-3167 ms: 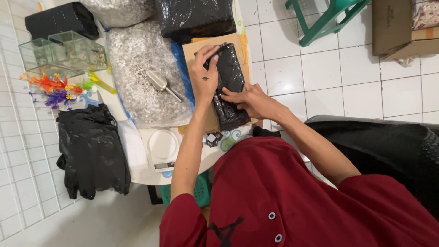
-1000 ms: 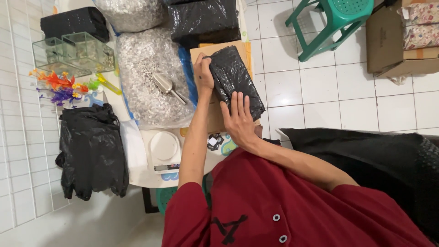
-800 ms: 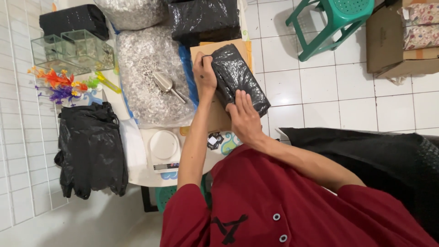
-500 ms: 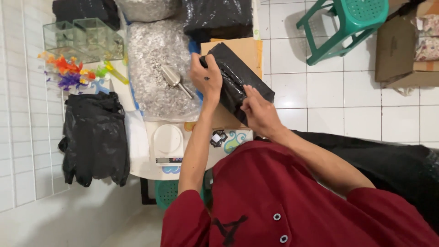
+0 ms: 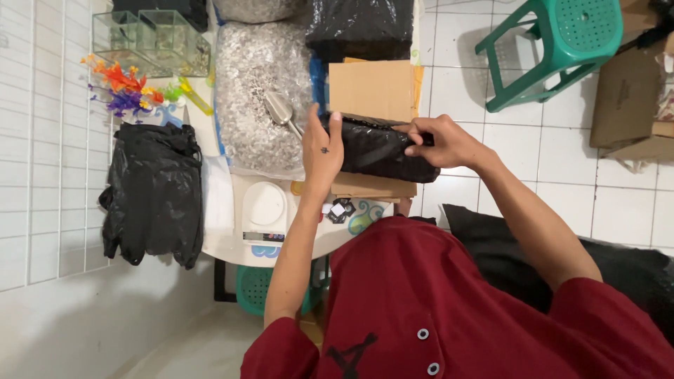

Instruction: Wrapping a small cardboard box with black plastic film on a table in a shop.

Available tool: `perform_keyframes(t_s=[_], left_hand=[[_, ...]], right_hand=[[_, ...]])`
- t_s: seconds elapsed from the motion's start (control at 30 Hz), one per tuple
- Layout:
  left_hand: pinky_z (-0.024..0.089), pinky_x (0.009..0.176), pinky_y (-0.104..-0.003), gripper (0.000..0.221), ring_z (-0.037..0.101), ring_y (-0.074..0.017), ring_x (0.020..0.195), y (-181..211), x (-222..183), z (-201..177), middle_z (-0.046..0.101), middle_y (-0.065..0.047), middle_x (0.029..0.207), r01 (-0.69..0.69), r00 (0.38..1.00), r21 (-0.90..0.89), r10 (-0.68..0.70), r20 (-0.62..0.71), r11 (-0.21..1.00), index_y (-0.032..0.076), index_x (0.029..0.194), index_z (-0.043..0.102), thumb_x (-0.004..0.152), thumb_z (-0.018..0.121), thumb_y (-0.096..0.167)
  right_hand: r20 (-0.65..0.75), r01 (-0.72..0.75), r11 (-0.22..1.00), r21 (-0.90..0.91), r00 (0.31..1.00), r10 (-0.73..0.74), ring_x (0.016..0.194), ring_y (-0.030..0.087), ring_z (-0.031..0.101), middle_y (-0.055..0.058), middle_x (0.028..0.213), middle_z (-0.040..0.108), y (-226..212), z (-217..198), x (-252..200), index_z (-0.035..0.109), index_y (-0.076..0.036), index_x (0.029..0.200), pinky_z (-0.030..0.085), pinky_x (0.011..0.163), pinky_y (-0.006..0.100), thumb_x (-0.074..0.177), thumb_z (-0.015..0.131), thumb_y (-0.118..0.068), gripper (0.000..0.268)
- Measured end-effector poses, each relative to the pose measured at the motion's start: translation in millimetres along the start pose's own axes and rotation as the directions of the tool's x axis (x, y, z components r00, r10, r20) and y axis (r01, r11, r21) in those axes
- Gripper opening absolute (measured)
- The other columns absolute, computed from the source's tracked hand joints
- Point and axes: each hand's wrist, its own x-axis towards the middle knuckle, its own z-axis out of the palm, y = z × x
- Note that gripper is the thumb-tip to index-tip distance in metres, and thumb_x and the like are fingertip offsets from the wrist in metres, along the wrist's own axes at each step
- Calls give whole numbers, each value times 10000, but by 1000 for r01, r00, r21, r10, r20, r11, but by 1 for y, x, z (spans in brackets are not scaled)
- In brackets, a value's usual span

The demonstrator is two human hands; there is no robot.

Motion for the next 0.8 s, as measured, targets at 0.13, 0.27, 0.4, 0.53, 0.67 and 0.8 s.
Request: perform_keyframes(t_s=[0.13, 0.27, 0.4, 0.53, 0.67, 0.8], left_hand=[[363, 1103, -695, 776, 406, -631, 1345, -12, 7, 0, 402, -357, 1388, -230, 969, 130, 240, -66, 964, 70, 1596, 286, 1050, 582, 535], [132, 1243, -611, 808, 200, -433, 1542, -10, 23, 10, 295, -270, 1614, -685, 719, 420, 647, 254, 595, 68, 1506, 501, 971, 560, 672], [277, 1181, -488, 530, 612, -253, 1253, -43, 49, 31, 674, -79, 1197, -722, 686, 360, 549, 477, 591, 126, 1267, 661, 941, 666, 544], [386, 1053, -366, 448, 642, -191, 1098, -53, 53, 34, 632, 17, 1052, -710, 701, 322, 586, 407, 626, 201, 1175, 648, 878, 723, 527], [412, 980, -379, 419, 622, -207, 970, -50, 56, 35, 554, 32, 936, -685, 725, 277, 598, 342, 673, 206, 1076, 646, 838, 760, 531], [421, 977, -413, 365, 628, -281, 949, -29, 50, 26, 565, -34, 906, -653, 750, 239, 573, 329, 718, 146, 1050, 662, 861, 767, 439]], right_hand=[[18, -10, 999, -33, 1000, 11, 704, 296, 697, 198, 730, 716, 32, -7, 4, 521, -33, 746, 551, 712, 403, 804, 808, 60, 307], [40, -10, 998, -57, 999, 12, 682, 255, 665, 131, 722, 715, 55, -10, 6, 534, -61, 763, 523, 692, 372, 802, 839, -3, 312], [69, -53, 989, -137, 996, 63, 688, 226, 659, 66, 730, 730, 82, -11, 7, 582, -110, 821, 509, 688, 346, 800, 860, -90, 280], [73, -119, 976, -184, 988, 134, 878, 330, 744, 152, 935, 792, 9, -10, 8, 608, -76, 1007, 539, 819, 427, 845, 788, -41, 244], [83, -89, 920, -382, 988, 130, 1135, 408, 691, 196, 1188, 751, -19, -5, 10, 597, -59, 1321, 520, 998, 522, 851, 736, -75, 490], [64, -6, 759, -651, 996, 62, 1107, 313, 724, 155, 1140, 760, 6, 12, 13, 590, -88, 1361, 394, 1188, 451, 646, 879, -574, 912]])
